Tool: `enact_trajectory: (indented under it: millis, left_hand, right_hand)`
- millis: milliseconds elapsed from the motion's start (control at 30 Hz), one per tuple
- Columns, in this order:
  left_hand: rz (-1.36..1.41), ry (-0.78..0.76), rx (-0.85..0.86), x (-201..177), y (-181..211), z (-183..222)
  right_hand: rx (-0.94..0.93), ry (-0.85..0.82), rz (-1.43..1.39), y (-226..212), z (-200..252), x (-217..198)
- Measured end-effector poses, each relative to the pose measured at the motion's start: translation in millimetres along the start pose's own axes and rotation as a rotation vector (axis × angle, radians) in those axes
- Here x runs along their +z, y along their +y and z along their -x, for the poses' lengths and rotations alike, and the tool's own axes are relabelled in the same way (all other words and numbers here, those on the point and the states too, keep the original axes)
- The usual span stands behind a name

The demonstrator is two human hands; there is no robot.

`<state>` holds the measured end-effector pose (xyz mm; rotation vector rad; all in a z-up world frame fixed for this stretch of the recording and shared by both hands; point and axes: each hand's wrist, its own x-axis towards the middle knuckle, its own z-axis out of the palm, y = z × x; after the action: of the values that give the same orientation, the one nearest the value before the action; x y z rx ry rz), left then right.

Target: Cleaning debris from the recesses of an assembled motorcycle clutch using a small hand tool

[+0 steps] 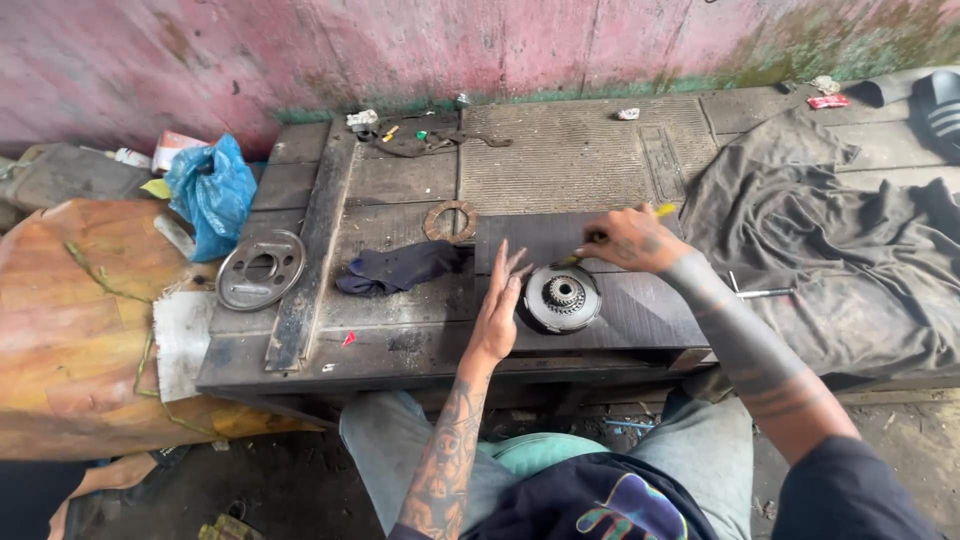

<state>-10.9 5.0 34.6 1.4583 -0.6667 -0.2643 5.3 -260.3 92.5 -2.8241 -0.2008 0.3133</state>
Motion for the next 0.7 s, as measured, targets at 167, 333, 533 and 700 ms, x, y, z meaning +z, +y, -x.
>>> enact_trajectory:
  millis: [167, 333, 533, 700]
  left_hand:
    - [-0.068, -0.013, 0.027, 2.4, -14.4, -4.8]
    - [-0.154, -0.027, 0.014, 5.7, -0.5, 1.7]
    - [-0.14, -0.038, -0.009, 6.8, -3.5, -2.7]
    - [-0.002, -0.078, 0.067, 2.3, -2.8, -1.5]
  right_hand:
    - [0.205, 0.194, 0.101, -9.5, 30.1, 33.8]
    - [0.317, 0.239, 0.021, -13.7, 68.6, 56.9]
    - [0.329, 0.388, 0.136, -99.7, 94.2, 92.1]
    - [0.275, 0.509, 0.043, -111.0, 70.0, 100.0]
